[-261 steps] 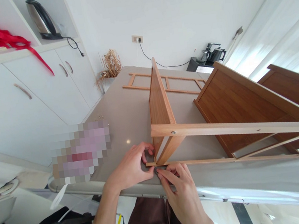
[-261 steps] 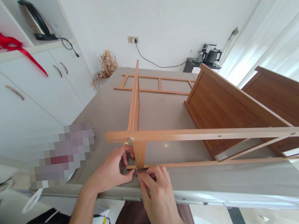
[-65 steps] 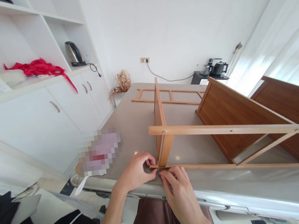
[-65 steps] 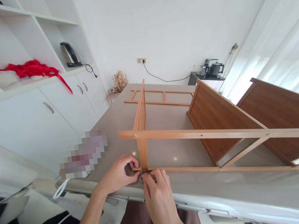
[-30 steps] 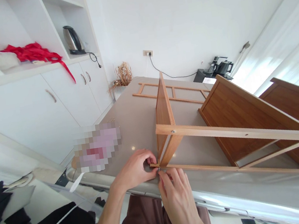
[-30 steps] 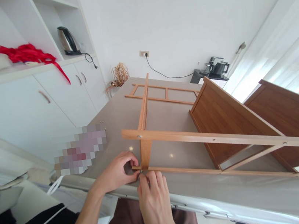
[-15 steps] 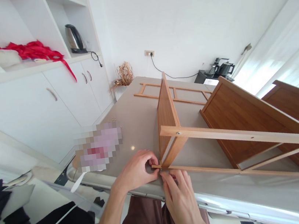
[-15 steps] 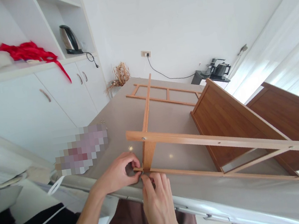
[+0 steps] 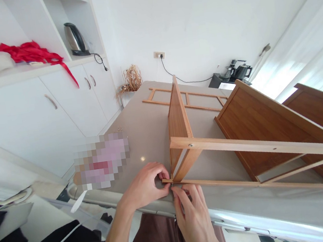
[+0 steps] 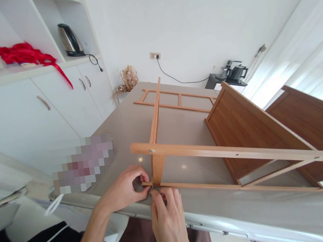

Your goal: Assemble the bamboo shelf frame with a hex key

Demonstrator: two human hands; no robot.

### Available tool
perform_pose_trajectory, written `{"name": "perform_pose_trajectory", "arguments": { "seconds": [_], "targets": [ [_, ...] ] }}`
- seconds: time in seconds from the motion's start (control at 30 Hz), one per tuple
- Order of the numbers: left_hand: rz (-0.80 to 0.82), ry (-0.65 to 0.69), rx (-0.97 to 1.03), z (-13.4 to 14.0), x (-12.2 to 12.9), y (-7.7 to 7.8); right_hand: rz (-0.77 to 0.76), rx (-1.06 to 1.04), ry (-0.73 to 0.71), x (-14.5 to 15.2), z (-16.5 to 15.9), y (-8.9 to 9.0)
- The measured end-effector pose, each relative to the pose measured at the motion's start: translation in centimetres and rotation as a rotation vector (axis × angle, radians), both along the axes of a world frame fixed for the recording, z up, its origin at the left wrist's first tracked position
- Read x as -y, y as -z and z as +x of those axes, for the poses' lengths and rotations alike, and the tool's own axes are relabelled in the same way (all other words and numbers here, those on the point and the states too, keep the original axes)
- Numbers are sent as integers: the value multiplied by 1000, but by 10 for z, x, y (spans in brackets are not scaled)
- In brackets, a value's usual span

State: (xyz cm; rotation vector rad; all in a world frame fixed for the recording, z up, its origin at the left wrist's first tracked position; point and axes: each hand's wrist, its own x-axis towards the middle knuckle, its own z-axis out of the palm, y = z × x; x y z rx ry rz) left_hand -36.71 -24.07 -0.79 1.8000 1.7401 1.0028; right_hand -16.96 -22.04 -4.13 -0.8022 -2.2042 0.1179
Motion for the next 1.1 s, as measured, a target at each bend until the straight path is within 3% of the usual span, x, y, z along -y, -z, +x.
{"name": "perform_pose_trajectory", "arguments": {
  "seconds": [0.57, 0.87, 1.1],
  "targets": [
    [18, 12, -4, 1, 0, -1, 18, 78, 41, 6, 1, 0],
    [19, 13, 9, 0, 0, -1, 108, 235, 51, 4, 2, -12],
    [19, 17, 15, -1, 0, 2, 111, 231, 20, 3, -2, -21]
  ]
}}
